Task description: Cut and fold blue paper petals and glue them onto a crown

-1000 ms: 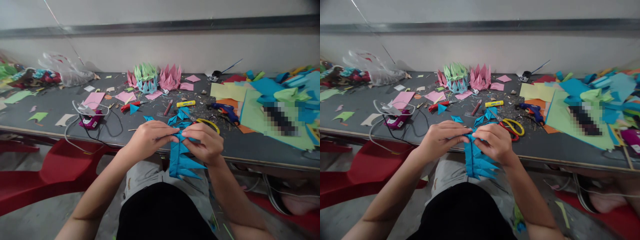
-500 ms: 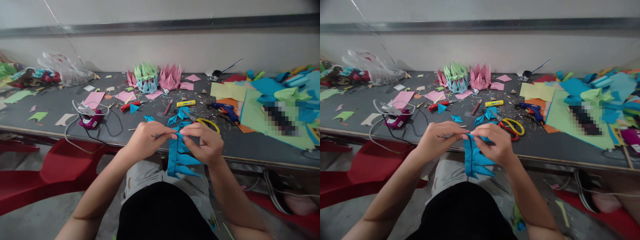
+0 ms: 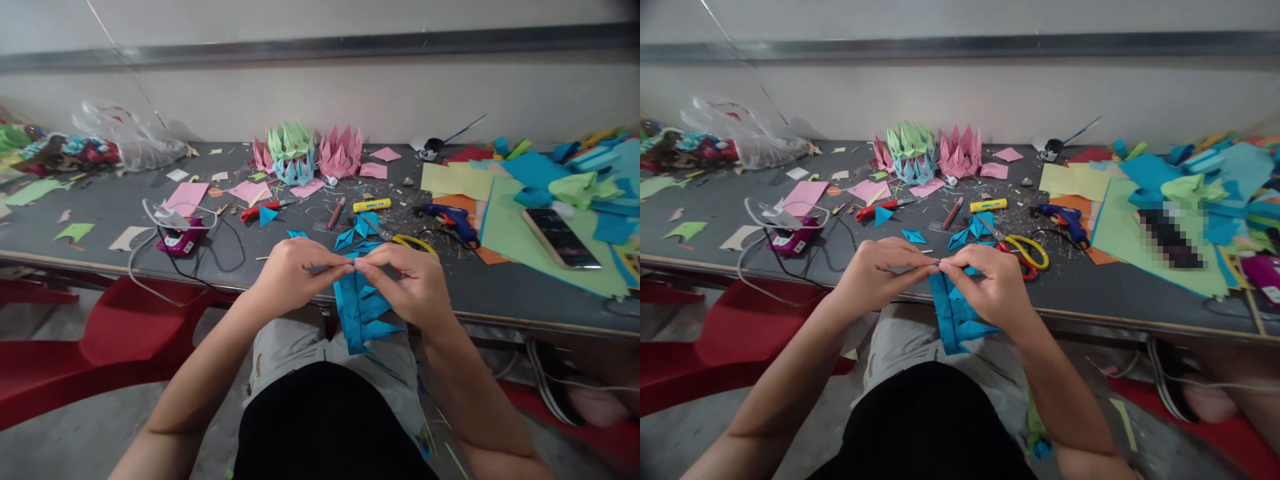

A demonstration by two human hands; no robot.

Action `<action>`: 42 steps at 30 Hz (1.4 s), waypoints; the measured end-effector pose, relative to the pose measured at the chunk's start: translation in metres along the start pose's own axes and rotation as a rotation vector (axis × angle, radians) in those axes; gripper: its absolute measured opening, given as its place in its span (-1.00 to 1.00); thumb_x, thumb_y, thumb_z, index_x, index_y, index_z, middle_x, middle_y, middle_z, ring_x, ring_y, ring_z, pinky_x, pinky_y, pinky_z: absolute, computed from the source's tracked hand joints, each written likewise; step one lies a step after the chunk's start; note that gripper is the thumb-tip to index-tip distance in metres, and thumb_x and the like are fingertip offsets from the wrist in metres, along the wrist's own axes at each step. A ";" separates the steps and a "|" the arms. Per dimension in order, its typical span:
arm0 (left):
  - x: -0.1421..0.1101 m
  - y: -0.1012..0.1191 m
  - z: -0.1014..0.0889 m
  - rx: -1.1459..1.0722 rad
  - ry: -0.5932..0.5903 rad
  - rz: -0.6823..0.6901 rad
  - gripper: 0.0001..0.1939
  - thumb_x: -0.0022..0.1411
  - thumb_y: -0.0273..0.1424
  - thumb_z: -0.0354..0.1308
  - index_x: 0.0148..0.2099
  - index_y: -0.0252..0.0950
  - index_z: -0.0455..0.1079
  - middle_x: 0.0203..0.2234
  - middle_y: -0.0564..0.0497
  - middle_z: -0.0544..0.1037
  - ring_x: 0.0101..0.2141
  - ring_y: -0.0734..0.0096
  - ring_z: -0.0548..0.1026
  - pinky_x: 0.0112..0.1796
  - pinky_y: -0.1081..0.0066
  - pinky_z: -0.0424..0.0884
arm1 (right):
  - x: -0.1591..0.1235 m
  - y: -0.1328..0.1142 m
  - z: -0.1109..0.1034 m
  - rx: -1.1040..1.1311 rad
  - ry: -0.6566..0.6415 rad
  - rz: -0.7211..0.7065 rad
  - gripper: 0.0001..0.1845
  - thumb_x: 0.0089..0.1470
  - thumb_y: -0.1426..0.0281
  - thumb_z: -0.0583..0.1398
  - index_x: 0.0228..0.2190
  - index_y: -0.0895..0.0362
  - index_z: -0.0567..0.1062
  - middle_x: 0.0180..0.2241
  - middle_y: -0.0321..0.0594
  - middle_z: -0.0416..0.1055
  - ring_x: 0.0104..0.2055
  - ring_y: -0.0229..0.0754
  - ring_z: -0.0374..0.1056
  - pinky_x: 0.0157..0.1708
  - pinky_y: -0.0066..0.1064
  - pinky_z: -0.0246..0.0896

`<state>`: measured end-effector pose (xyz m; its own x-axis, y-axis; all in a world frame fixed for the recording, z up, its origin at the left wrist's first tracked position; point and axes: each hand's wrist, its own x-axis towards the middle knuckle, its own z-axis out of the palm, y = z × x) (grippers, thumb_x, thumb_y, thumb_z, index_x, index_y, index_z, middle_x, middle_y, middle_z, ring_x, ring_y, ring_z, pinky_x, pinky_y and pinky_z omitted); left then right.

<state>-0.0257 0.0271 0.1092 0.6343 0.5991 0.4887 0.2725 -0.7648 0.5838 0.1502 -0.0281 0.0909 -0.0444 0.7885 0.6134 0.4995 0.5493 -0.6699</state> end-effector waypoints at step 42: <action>0.004 -0.077 0.051 -0.919 0.090 -0.660 -0.83 -0.16 -0.45 0.31 -0.44 -0.34 0.42 -0.53 0.05 0.45 -0.43 0.44 0.41 -0.37 0.47 0.34 | 0.104 -0.005 0.022 -0.929 -0.682 -0.631 -0.74 0.10 0.58 0.04 -0.38 0.14 0.51 -0.30 -0.24 0.44 -0.17 -0.17 0.29 -0.16 -0.26 0.14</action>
<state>-0.0076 0.0760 0.0331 0.4995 0.8637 -0.0676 -0.1237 0.1483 0.9812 0.1240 0.0570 0.1486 -0.7766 0.5987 0.1962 0.6253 0.6944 0.3562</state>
